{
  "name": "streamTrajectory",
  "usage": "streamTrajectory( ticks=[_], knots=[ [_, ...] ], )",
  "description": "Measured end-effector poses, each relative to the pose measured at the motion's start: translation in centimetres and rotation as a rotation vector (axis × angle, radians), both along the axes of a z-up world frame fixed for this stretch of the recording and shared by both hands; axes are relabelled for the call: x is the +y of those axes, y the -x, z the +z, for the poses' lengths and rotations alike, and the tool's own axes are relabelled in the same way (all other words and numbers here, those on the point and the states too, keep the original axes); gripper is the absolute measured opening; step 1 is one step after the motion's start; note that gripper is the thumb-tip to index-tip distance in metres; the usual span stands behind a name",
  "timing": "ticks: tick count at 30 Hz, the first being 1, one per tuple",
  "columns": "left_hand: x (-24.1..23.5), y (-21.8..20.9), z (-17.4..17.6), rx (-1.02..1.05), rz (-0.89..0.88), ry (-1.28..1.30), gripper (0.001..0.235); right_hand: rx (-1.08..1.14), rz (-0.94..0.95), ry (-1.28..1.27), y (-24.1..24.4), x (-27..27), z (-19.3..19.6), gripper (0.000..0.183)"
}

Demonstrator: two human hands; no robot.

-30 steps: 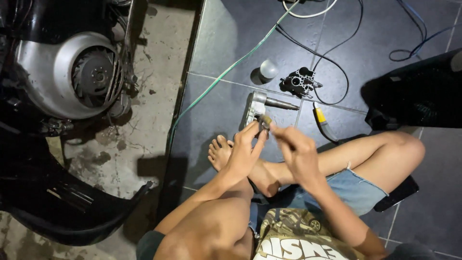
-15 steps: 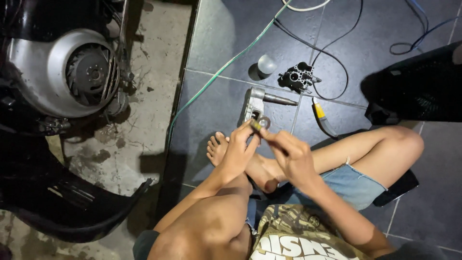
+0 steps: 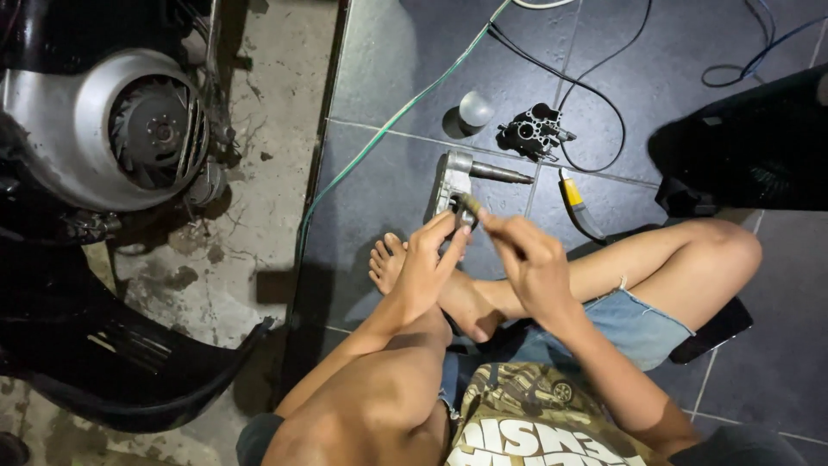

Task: The person is cleaning a motorcycle engine component using a small brush and a wire brush while sitting on the floor.

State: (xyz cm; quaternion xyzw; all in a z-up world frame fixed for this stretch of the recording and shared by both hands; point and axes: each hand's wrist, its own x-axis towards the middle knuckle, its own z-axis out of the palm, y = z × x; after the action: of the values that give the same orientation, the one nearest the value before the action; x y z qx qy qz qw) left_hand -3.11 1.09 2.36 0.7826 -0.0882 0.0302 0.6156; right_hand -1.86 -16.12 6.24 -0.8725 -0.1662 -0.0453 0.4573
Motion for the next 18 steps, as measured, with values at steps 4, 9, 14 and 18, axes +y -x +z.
streamTrajectory(
  ticks=[4, 9, 14, 18],
  knots=[
    [-0.2, 0.0, 0.7, 0.015, -0.004, 0.072, 0.03, -0.03, 0.002, 0.059, 0.4, 0.1, -0.2, 0.021],
    [-0.2, 0.1, -0.5, 0.01, -0.012, 0.039, 0.029, -0.022, -0.002, 0.069, 0.2, -0.2, -0.5, 0.02],
    [0.2, -0.1, 0.2, 0.005, -0.014, -0.007, 0.025, 0.006, -0.006, 0.04, 0.2, -0.2, -0.7, 0.019],
    [0.4, 0.4, -2.5, 0.015, 0.017, -0.051, 0.017, 0.024, 0.029, 0.093, 1.3, 0.2, -0.4, 0.021]
  ],
)
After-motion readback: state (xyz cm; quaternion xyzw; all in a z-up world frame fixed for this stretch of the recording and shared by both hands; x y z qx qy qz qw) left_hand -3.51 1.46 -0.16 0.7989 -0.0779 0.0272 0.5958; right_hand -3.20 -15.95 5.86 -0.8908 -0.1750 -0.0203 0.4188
